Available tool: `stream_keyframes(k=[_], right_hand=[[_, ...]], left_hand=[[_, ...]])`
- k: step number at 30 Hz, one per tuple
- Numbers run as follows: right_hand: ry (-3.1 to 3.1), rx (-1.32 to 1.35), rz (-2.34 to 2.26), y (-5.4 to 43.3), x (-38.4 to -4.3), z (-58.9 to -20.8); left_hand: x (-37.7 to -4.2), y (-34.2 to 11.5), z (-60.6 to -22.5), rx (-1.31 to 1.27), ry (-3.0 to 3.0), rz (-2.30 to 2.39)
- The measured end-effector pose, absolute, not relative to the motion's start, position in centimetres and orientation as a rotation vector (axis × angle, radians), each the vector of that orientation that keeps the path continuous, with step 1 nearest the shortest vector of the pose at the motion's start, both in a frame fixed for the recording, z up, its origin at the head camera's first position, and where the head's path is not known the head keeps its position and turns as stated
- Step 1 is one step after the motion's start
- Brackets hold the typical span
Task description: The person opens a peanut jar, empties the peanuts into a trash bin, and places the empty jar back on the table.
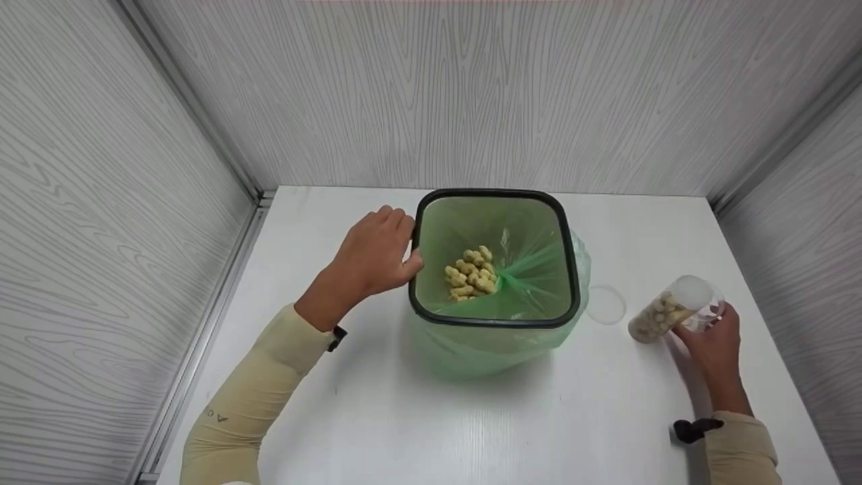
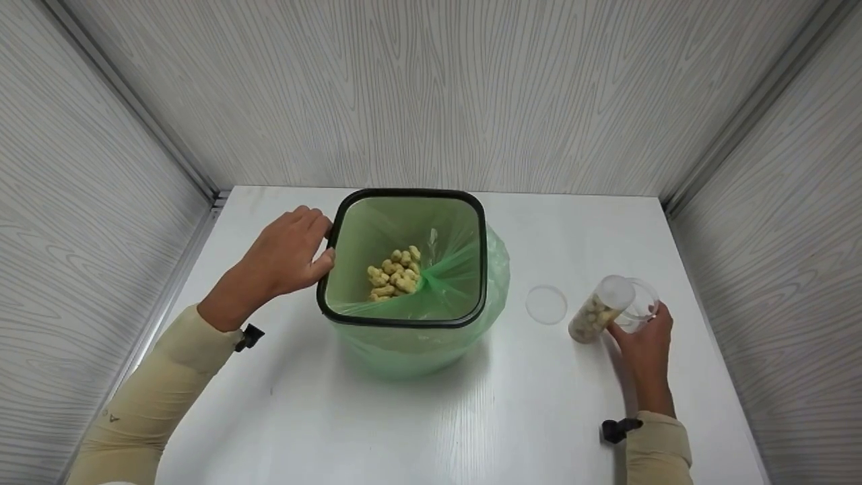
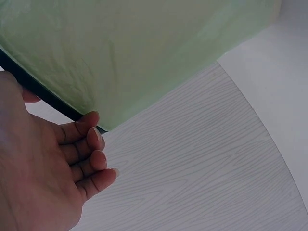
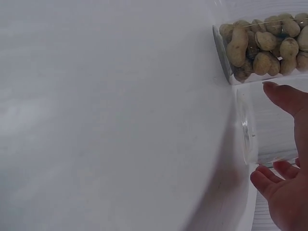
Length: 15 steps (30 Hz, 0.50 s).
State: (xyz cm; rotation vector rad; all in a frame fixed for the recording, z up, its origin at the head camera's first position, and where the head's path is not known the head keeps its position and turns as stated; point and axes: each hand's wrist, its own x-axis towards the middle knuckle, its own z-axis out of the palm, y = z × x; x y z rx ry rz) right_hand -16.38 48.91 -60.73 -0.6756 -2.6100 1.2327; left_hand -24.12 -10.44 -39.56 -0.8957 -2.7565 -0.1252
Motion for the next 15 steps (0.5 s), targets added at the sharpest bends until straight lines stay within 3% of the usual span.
stream_keyframes(k=[15], right_hand=[[-2.630, -0.665, 1.126, 47.5, -14.4, -58.6]], left_hand=[[-24.1, -10.4, -39.6, -0.892, -2.747, -0.116]])
